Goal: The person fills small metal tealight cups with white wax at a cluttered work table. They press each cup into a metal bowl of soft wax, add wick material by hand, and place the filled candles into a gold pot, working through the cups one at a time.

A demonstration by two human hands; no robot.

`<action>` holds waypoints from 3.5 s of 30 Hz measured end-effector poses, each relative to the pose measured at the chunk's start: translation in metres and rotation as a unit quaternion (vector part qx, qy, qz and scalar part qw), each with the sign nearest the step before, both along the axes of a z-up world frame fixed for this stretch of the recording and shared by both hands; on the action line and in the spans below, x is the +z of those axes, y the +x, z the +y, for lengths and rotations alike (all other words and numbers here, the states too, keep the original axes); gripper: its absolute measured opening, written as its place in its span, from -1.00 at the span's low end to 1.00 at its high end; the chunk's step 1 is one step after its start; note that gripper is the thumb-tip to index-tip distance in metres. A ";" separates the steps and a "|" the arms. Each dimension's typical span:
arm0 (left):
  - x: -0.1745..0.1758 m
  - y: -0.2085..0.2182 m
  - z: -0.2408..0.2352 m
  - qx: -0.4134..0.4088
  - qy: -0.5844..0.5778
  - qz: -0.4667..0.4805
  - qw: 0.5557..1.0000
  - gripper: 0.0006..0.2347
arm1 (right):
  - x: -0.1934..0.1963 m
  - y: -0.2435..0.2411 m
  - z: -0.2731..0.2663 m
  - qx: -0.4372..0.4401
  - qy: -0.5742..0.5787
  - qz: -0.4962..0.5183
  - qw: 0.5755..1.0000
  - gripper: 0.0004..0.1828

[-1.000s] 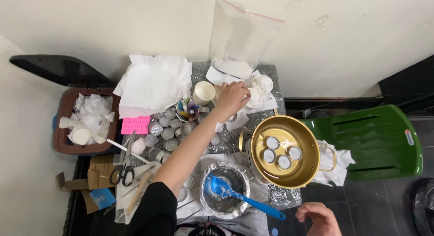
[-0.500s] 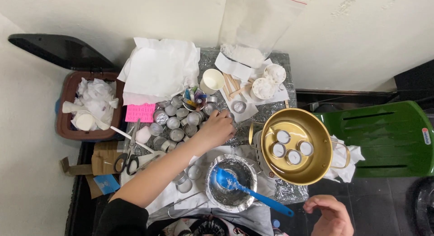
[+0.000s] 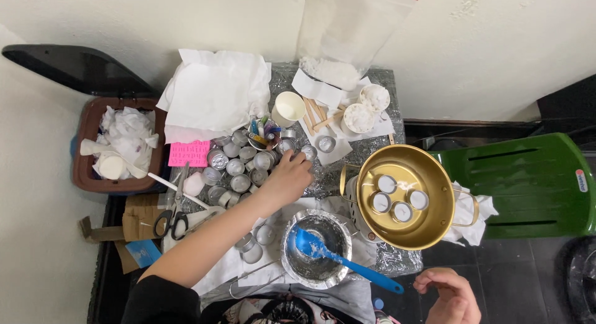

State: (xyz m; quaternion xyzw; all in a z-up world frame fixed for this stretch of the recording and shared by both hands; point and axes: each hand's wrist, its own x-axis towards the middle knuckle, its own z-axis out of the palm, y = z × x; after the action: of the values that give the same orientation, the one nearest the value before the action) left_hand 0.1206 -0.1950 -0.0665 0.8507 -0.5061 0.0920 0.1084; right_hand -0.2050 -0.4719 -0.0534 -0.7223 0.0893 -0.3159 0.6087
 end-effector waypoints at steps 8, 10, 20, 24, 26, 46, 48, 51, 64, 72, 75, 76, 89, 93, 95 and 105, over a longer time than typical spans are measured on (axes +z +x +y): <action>0.002 -0.002 -0.009 -0.013 0.017 -0.030 0.999 -0.91 | -0.003 0.002 -0.002 0.011 -0.005 -0.009 1.000 -0.31; -0.007 -0.002 -0.017 -0.018 0.007 -0.033 0.999 -0.92 | -0.002 0.003 -0.001 0.006 -0.006 0.000 1.000 -0.31; -0.019 0.000 -0.046 -0.106 -0.032 0.044 0.993 -0.86 | -0.001 0.004 -0.004 0.002 -0.004 0.005 1.000 -0.33; -0.031 0.000 -0.051 -0.115 -0.033 0.007 0.993 -0.90 | 0.022 0.022 0.009 -0.002 -0.040 0.013 0.999 -0.35; -0.028 -0.001 -0.051 -0.125 -0.035 -0.025 0.991 -0.92 | 0.038 0.032 0.014 0.003 -0.064 0.021 0.998 -0.37; -0.020 -0.003 -0.043 -0.138 -0.055 -0.031 0.988 -0.98 | 0.032 0.042 0.016 0.013 -0.082 0.052 0.995 -0.43; -0.021 -0.004 -0.044 -0.128 -0.077 -0.031 0.988 -0.97 | 0.027 0.043 0.014 0.017 -0.076 0.053 0.996 -0.42; -0.039 0.000 -0.048 -0.115 -0.051 -0.046 0.991 -0.98 | 0.025 0.046 0.014 0.022 -0.077 0.053 0.995 -0.42; 0.034 0.095 -0.070 0.013 -0.122 0.169 0.978 -0.89 | 0.061 0.086 0.023 -0.006 -0.126 0.083 0.988 -0.59; 0.005 0.132 -0.129 0.060 -0.165 0.139 0.975 -0.89 | 0.087 0.108 0.039 -0.068 -0.199 0.144 0.967 -0.74; 0.037 0.123 -0.103 0.092 -0.124 0.135 0.979 -0.87 | 0.086 0.104 0.039 -0.066 -0.204 0.152 0.965 -0.75; 0.035 0.119 -0.090 0.096 -0.122 0.137 0.978 -0.87 | 0.084 0.102 0.039 -0.062 -0.203 0.154 0.965 -0.75; 0.006 0.045 -0.046 0.000 -0.078 -0.036 0.996 -0.92 | 0.061 0.083 0.038 -0.040 -0.189 0.119 0.974 -0.72; -0.010 0.043 -0.073 0.023 0.020 -0.148 0.989 -0.94 | 0.048 0.074 0.026 -0.048 -0.163 0.113 0.979 -0.69; -0.013 0.047 -0.077 0.015 0.019 -0.160 0.987 -0.94 | 0.043 0.073 0.020 -0.051 -0.161 0.109 0.980 -0.68; 0.026 0.092 -0.081 0.019 -0.096 -0.118 0.988 -0.96 | 0.047 0.074 0.024 -0.051 -0.135 0.076 0.987 -0.65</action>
State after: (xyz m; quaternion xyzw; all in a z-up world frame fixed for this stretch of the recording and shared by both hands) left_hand 0.2122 -0.2764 -0.0402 0.8290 -0.4881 0.2418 0.1269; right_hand -0.1307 -0.4480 -0.0065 -0.8145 0.1279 -0.2997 0.4800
